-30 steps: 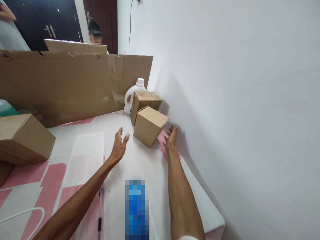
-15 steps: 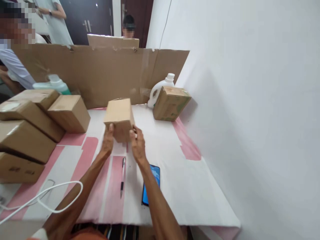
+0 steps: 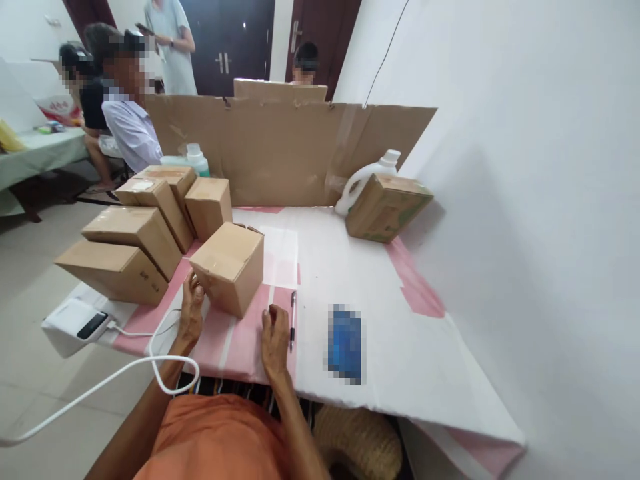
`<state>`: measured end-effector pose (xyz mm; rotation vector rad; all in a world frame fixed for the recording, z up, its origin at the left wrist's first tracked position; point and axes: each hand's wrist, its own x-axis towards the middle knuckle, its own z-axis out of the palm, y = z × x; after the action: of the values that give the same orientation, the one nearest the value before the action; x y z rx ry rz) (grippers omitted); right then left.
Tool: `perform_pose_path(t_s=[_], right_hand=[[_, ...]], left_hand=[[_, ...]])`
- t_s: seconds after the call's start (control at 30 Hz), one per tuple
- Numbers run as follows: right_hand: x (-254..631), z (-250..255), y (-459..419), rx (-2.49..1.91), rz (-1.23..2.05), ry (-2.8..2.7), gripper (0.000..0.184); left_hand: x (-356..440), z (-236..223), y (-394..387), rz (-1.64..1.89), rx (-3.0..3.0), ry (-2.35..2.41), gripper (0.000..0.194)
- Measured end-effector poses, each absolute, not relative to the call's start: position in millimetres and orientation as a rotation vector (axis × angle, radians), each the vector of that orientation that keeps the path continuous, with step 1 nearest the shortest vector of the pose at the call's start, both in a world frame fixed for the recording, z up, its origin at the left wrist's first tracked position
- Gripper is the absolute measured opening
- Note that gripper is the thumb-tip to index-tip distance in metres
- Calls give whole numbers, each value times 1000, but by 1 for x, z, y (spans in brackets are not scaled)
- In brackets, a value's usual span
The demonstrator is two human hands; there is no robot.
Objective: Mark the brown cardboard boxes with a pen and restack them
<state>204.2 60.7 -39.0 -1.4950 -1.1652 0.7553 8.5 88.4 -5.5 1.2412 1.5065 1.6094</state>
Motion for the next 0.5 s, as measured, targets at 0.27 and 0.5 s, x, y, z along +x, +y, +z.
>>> perform_pose_path(t_s=[0.27,0.5], right_hand=[[249,-31,125,-1443,637,-1212,73],[203,-18,155,-1189,924,-1371,68]], left_hand=[[27,-24,83,1508,1158,1631,93],[21,-30,91,1433,1206,1681,69]])
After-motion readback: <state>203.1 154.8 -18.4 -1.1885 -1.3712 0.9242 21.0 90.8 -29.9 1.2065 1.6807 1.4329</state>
